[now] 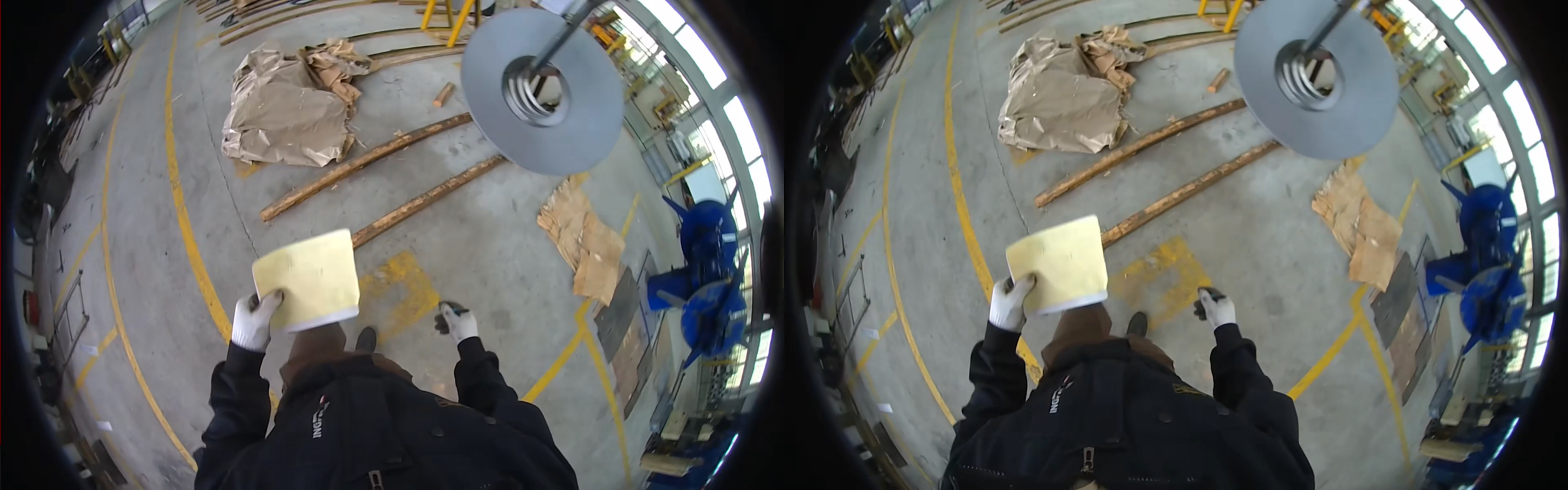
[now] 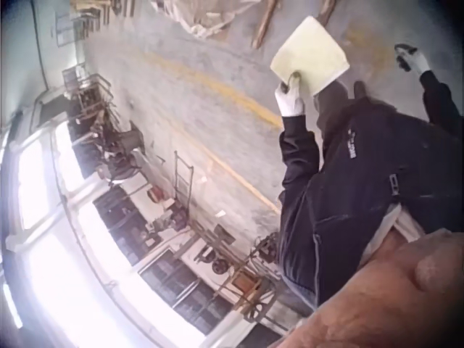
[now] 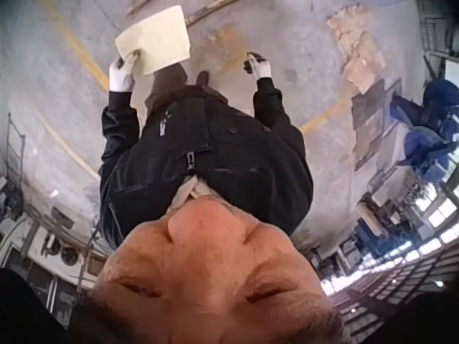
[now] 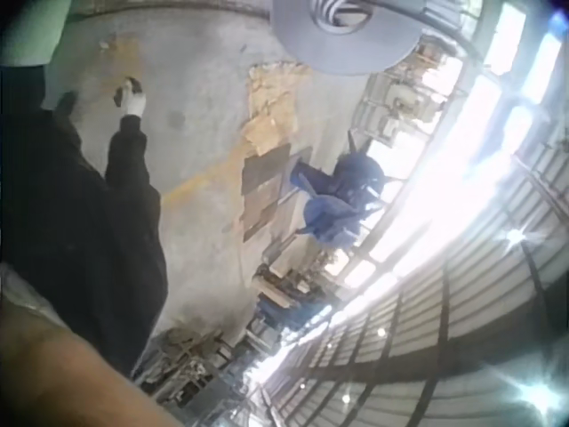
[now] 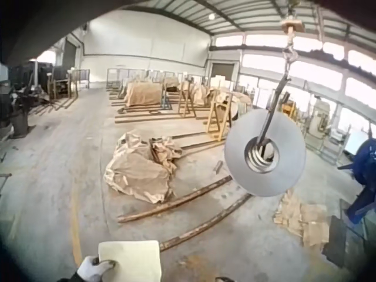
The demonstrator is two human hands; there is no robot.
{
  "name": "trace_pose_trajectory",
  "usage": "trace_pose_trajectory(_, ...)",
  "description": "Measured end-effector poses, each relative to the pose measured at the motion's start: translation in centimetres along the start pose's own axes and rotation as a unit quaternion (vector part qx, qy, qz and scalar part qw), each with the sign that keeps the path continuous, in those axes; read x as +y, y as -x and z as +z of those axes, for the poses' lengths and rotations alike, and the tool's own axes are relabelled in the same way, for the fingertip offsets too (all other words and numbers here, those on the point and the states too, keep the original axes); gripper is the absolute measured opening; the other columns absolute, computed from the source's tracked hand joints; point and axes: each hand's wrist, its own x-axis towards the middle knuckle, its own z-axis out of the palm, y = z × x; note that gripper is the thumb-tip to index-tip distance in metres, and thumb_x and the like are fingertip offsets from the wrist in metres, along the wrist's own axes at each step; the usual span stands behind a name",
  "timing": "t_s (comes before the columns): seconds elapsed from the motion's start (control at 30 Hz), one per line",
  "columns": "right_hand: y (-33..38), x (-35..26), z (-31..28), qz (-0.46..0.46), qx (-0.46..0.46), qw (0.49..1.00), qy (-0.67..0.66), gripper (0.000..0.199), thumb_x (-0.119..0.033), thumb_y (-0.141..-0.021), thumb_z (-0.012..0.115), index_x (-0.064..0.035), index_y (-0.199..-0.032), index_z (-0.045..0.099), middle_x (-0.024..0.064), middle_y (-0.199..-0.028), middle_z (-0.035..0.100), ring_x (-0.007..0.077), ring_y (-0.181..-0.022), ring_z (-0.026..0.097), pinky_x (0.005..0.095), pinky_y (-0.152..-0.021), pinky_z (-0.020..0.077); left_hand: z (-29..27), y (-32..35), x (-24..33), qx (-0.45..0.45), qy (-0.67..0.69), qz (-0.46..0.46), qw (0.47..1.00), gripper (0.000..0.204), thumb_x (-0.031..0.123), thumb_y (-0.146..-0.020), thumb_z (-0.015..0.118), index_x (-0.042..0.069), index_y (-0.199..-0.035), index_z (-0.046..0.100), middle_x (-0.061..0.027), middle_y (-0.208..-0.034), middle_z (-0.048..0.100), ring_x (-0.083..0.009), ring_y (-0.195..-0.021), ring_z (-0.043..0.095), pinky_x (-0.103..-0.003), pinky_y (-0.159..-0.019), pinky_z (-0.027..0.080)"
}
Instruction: The recorder writes down technical data on a yellow sheet of paper while inspecting several large metal coils on a fabrication floor.
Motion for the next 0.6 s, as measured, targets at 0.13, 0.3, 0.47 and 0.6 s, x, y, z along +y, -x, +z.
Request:
trace_pose_trajectory(0.13, -5.9, -11.8, 4.5, -0.053, 0.002, 0.998, 0.025, 0.033, -0.029, -0.111, 0.063, -0.0036, -0.129, 0.073, 0.0109, -0.087, 0.077, 0.0169, -0.066, 0.073, 0.0307, -0.059, 0.0581, 4.7, -15.3, 2.7, -0.017, 0.113, -0.077, 0.99, 0.037, 0.014, -0.101, 0.074, -0.015, -0.122, 0.068, -0.0156, -0.112, 0.076, -0.0169, -0.094, 0.074, -0.031, -0.084, 0.06)
trace_pose_trajectory(0.3, -16.8, -20.1, 10.0, -0.069, 0.047, 0.996, -0.012, 0.035, -0.029, -0.113, 0.059, -0.0003, -0.129, 0.071, 0.0124, -0.086, 0.077, 0.0167, -0.063, 0.072, 0.029, -0.056, 0.0555, 10.9, -35.8, 6.7, -0.108, 0.141, -0.071, 0.982, 0.036, 0.014, -0.101, 0.075, -0.013, -0.123, 0.069, -0.0133, -0.112, 0.077, -0.0157, -0.094, 0.074, -0.03, -0.084, 0.06)
trace_pose_trajectory(0.47, -30.5, -26.4, 14.3, -0.053, 0.178, 0.978, -0.095, 0.036, -0.028, -0.113, 0.059, 0.0038, -0.128, 0.07, 0.0163, -0.087, 0.077, 0.0238, -0.061, 0.074, 0.0348, -0.052, 0.0575, 15.8, -60.5, 10.5, -0.232, 0.019, 0.018, 0.972, 0.037, 0.017, -0.1, 0.077, -0.01, -0.125, 0.072, -0.0101, -0.109, 0.078, -0.0129, -0.098, 0.071, -0.029, -0.09, 0.058)
trace_pose_trajectory(0.6, -32.9, -34.0, 17.1, 0.029, 0.206, 0.975, -0.084, 0.035, -0.026, -0.113, 0.059, 0.0018, -0.131, 0.069, 0.0154, -0.093, 0.078, 0.0233, -0.067, 0.076, 0.0335, -0.056, 0.0589, 20.1, -71.9, 17.8, -0.321, -0.015, -0.034, 0.946, 0.032, 0.014, -0.102, 0.073, -0.011, -0.122, 0.072, -0.0115, -0.112, 0.078, -0.0132, -0.096, 0.072, -0.03, -0.085, 0.059)
